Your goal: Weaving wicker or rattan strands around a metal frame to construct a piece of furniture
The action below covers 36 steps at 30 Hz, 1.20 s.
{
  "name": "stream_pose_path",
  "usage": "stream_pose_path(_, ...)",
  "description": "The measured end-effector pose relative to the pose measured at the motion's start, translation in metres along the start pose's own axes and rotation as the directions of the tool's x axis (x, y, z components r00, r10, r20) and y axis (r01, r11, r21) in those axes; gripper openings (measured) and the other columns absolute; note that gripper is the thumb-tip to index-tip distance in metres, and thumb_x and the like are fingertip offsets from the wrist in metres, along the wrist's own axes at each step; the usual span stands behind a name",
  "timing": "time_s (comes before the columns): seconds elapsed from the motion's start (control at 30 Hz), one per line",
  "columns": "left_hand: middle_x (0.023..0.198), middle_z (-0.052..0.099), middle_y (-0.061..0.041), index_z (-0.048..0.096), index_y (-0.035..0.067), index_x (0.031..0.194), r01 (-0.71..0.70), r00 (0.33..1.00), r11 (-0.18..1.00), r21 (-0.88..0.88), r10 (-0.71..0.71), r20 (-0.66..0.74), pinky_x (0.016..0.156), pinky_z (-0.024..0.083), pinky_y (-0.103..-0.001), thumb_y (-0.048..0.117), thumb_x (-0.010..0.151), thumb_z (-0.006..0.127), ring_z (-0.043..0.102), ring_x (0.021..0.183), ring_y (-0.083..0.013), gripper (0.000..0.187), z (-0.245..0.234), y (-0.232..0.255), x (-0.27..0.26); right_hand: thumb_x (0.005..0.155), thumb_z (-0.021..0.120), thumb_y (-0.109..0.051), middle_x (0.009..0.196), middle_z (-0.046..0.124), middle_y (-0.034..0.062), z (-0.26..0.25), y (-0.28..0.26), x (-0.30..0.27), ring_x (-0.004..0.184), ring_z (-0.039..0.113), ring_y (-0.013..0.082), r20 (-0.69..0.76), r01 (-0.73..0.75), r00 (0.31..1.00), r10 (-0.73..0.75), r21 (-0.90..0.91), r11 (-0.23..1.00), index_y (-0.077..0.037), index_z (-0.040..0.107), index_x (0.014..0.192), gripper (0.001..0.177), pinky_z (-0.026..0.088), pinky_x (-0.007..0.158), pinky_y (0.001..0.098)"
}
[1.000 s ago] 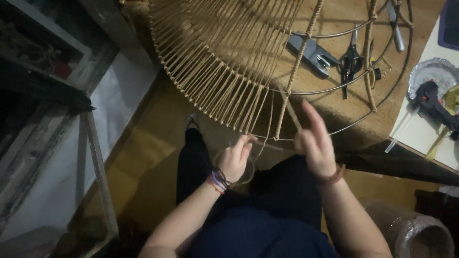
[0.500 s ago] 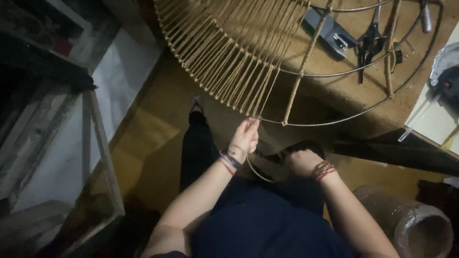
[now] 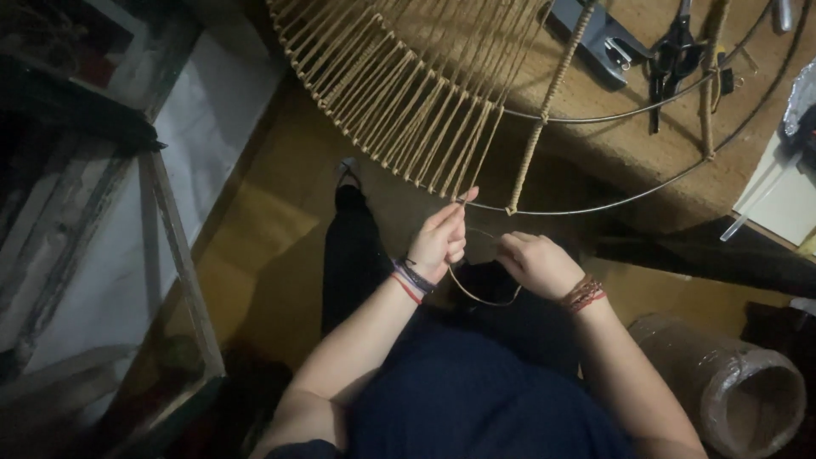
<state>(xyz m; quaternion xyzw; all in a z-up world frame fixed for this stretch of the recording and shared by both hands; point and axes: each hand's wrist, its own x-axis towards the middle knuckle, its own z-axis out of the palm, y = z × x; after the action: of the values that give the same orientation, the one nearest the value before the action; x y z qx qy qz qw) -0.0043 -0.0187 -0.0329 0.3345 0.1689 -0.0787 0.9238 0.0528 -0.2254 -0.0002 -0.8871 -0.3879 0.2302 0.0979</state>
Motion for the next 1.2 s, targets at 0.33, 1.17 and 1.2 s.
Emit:
stream_pose_path(0.33,0.046,0.041,0.002,0.071,0.008,0.088,-0.226,0.971,0.903,0.366,0.237,0.014,0.029,0.026,-0.015,0.015,0.106,0.058,0.039,0.033,-0.0038,0.023,-0.029,-0.011,0.032,0.093,0.066,-0.016,0.083,0.070,0.0091,-0.043,-0.025,0.007,0.080,0.073,0.0319,-0.124,0.038,0.992,-0.017,0.164,0.986,-0.010,0.068,0.098,0.008,0.058,0.073,0.0428)
stream_pose_path(1.17,0.105,0.073,0.002,0.069,0.018,0.111,-0.066,0.992,0.997,-0.042,0.070,0.102,0.097,0.051,-0.030,0.019,0.100,0.062,0.065,0.101,-0.0135,0.013,-0.041,-0.017,0.118,0.096,0.078,-0.020,0.076,0.076,0.0100,-0.052,-0.079,0.032,0.072,0.070,0.0145,-0.589,0.036,0.643,0.490,0.662,0.748,-0.014,0.081,0.096,0.007,0.053,0.063,0.0333)
stream_pose_path(1.2,0.105,0.073,0.002,0.069,0.018,0.111,-0.071,0.992,0.997,-0.042,0.075,0.100,0.097,0.051,-0.030,0.019,0.100,0.062,0.065,0.101,-0.0135,0.013,-0.056,-0.026,0.098,0.096,0.078,-0.020,0.076,0.076,0.0100,-0.054,-0.086,0.022,0.072,0.070,0.0145,-0.590,0.041,0.645,0.485,0.661,0.750,-0.014,0.081,0.096,0.007,0.053,0.063,0.0333)
